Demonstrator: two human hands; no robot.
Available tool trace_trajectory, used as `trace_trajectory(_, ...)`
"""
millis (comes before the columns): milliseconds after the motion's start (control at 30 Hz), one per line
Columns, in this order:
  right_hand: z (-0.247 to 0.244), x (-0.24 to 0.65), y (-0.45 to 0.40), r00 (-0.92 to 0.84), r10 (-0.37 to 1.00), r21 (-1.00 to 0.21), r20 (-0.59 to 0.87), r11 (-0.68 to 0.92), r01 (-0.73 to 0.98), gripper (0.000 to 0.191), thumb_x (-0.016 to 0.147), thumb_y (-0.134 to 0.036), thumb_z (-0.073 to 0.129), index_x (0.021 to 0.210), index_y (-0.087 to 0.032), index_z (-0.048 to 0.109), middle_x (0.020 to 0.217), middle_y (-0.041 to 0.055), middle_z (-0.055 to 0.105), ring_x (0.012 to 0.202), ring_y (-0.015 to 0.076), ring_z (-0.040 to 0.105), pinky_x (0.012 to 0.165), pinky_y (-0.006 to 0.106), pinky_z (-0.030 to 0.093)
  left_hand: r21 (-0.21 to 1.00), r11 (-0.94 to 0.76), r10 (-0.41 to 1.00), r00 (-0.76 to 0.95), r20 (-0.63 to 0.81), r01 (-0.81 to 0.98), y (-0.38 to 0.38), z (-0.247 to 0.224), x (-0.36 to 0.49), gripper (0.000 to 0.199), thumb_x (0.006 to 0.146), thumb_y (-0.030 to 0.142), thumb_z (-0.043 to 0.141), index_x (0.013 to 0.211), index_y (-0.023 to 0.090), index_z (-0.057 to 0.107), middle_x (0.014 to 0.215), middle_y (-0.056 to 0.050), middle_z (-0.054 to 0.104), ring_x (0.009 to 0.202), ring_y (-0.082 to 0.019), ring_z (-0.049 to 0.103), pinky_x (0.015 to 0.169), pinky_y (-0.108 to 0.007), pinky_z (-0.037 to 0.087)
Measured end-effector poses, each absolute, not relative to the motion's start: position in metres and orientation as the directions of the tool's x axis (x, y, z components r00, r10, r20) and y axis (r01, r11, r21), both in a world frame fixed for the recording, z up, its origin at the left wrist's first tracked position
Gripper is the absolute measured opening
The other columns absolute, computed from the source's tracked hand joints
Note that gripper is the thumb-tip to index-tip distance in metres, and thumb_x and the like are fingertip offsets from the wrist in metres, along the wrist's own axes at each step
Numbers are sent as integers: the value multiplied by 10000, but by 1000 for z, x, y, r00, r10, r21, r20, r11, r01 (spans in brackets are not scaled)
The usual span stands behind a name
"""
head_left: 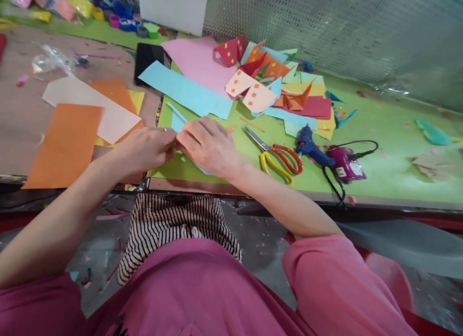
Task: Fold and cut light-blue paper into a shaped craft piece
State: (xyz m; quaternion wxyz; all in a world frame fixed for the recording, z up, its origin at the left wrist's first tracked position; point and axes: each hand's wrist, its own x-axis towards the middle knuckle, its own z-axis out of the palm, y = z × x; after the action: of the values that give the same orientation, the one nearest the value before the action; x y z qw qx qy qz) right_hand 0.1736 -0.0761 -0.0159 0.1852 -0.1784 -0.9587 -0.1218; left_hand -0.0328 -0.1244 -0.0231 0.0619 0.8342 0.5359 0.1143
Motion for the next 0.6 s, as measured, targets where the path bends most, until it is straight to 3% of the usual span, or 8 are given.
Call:
trace_trajectory(267,-25,172,-77,-845,315,236,433,865,444,294,1090,-168,310,1040,-192,599,1017,65,640,937,205,557,808,363,394,224,-339,939,343,24,914,-126,-19,-27,256,861,222,446,924,164,687,866,-86,732,772,-199,659,646,-292,422)
trace_trajectory(600,-26,165,-79,-830,330,198,450,869,453,314,1083,-149,298,1038,-177,608,981,73,627,895,201,551,790,366,381,394,-297,944,328,-13,870,-123,-14,-30,420,832,213,454,1137,224,743,1004,-50,780,861,-206,693,746,-305,495)
